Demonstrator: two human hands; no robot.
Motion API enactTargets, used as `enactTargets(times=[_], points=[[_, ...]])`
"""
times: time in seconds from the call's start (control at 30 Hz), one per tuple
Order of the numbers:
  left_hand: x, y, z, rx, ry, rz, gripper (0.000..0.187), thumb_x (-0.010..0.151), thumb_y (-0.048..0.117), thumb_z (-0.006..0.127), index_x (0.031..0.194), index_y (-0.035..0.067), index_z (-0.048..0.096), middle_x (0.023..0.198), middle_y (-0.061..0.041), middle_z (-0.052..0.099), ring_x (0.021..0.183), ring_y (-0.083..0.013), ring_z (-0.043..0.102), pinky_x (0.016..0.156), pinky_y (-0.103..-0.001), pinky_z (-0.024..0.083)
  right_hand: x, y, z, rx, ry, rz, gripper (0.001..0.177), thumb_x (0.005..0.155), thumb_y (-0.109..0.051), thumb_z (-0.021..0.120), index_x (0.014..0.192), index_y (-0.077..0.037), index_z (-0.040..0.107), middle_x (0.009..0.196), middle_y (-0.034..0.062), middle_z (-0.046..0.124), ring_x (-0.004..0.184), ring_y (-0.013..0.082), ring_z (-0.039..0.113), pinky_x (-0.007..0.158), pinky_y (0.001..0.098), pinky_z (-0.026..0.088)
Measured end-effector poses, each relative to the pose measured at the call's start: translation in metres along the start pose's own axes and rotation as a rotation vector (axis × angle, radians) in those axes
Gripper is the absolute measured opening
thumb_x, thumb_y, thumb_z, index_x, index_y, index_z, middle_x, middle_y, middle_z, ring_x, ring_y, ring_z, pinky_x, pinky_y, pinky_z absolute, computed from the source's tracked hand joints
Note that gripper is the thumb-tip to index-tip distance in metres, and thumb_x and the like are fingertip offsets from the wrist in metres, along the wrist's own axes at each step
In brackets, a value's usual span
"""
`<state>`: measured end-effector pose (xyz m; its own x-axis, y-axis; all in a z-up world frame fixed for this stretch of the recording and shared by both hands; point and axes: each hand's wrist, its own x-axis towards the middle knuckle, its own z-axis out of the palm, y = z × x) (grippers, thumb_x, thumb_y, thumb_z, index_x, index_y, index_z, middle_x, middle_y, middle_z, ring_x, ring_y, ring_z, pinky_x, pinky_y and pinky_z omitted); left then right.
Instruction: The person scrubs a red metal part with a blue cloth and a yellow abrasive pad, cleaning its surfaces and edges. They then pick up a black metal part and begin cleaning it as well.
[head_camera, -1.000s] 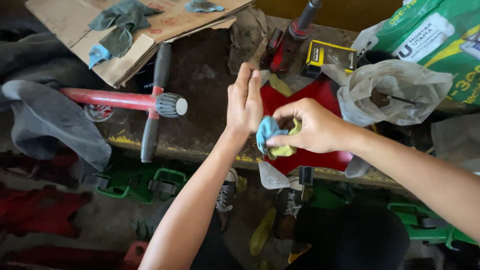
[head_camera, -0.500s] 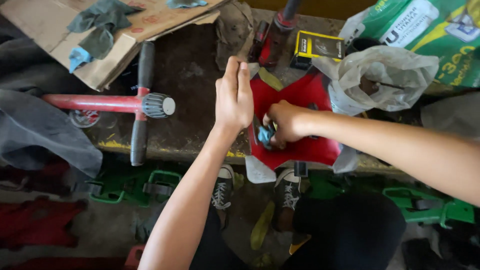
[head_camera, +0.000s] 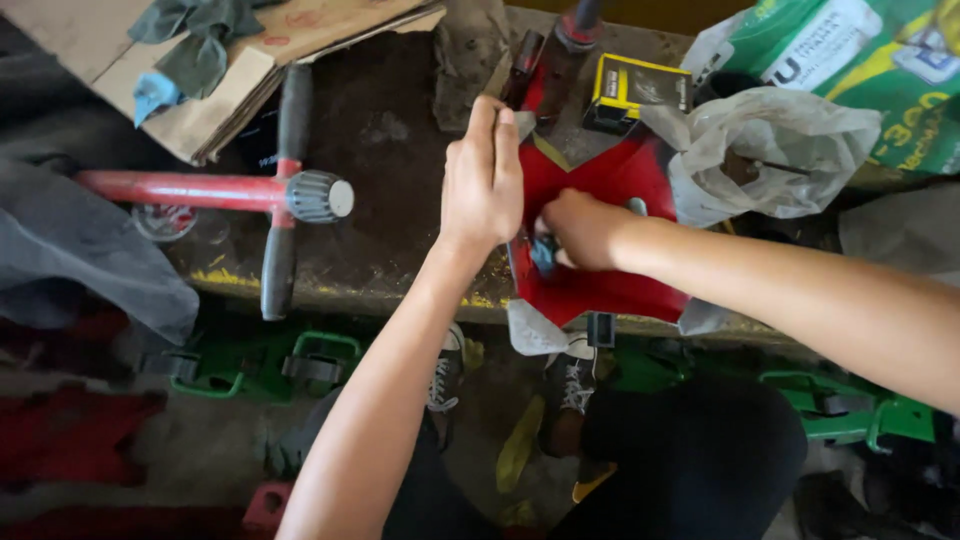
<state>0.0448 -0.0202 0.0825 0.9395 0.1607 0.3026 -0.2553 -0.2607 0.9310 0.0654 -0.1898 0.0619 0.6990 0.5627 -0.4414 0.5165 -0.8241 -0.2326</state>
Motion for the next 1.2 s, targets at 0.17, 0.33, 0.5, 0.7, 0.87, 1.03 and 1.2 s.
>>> enactTargets(times=[0.17,0.33,0.5,0.7,0.87,1.03,1.2], points=[[0.0,-0.001,0.001,-0.011,0.01,0.046,0.02,0.11,0.023,0.044,0.108,0.006,0.055,0.075,-0.024,0.066,0.074,-0.0465,0.067,0.06,-0.053,0.046,-0.005,-0.002,0.003,-0.14,-0.035,-0.039,0.023,0.076,-0.005,0.069,0.098,-0.008,0.073,0.096,0.0232,0.071,0.096,0.0442,0.068,0.083,0.0517,0.056],[0.0,-0.005,0.002,-0.055,-0.037,0.068,0.018,0.111,0.022,0.045,0.106,0.006,0.053,0.078,-0.024,0.067,0.078,-0.0473,0.067,0.062,-0.053,0.049,-0.021,-0.01,0.01,-0.523,0.066,-0.084,0.014,0.083,-0.009,0.064,0.093,-0.008,0.074,0.107,0.0227,0.068,0.101,0.0409,0.069,0.083,0.0489,0.058],[0.0,-0.008,0.001,0.017,-0.051,0.117,0.018,0.111,0.023,0.045,0.108,0.006,0.05,0.078,-0.025,0.067,0.082,-0.05,0.064,0.064,-0.056,0.047,-0.01,-0.013,0.012,-0.339,-0.168,-0.059,0.015,0.091,-0.012,0.058,0.096,-0.003,0.07,0.105,0.0216,0.07,0.098,0.0394,0.071,0.084,0.048,0.057],[0.002,-0.009,-0.003,0.039,-0.07,0.142,0.018,0.111,0.023,0.046,0.112,0.006,0.05,0.077,-0.026,0.067,0.08,-0.0506,0.065,0.064,-0.058,0.047,-0.007,0.007,0.027,-0.523,-0.161,-0.221,0.02,0.077,-0.016,0.07,0.091,-0.002,0.071,0.101,0.0196,0.07,0.098,0.0397,0.069,0.082,0.046,0.059],[0.001,-0.01,-0.002,0.022,-0.052,0.153,0.015,0.109,0.021,0.047,0.111,0.006,0.049,0.079,-0.027,0.068,0.081,-0.0509,0.065,0.063,-0.059,0.048,-0.038,0.009,-0.004,-0.493,-0.25,-0.282,0.022,0.072,-0.009,0.07,0.091,0.001,0.071,0.097,0.0201,0.071,0.093,0.0378,0.07,0.082,0.0434,0.058],[0.005,-0.017,-0.001,0.013,-0.069,0.135,0.015,0.11,0.021,0.047,0.112,0.006,0.048,0.08,-0.028,0.068,0.081,-0.0508,0.065,0.065,-0.059,0.049,-0.08,-0.042,-0.073,-0.439,-0.536,0.104,0.012,0.078,-0.003,0.066,0.087,0.001,0.073,0.093,0.0219,0.074,0.088,0.0348,0.075,0.075,0.0436,0.06],[0.007,-0.007,-0.001,0.052,-0.117,0.072,0.017,0.109,0.022,0.05,0.111,0.006,0.048,0.077,-0.027,0.068,0.078,-0.0506,0.066,0.064,-0.059,0.05,-0.101,-0.036,-0.068,-0.39,-0.256,0.018,0.012,0.072,0.001,0.068,0.083,0.002,0.074,0.086,0.0194,0.071,0.082,0.0376,0.073,0.071,0.0455,0.061]])
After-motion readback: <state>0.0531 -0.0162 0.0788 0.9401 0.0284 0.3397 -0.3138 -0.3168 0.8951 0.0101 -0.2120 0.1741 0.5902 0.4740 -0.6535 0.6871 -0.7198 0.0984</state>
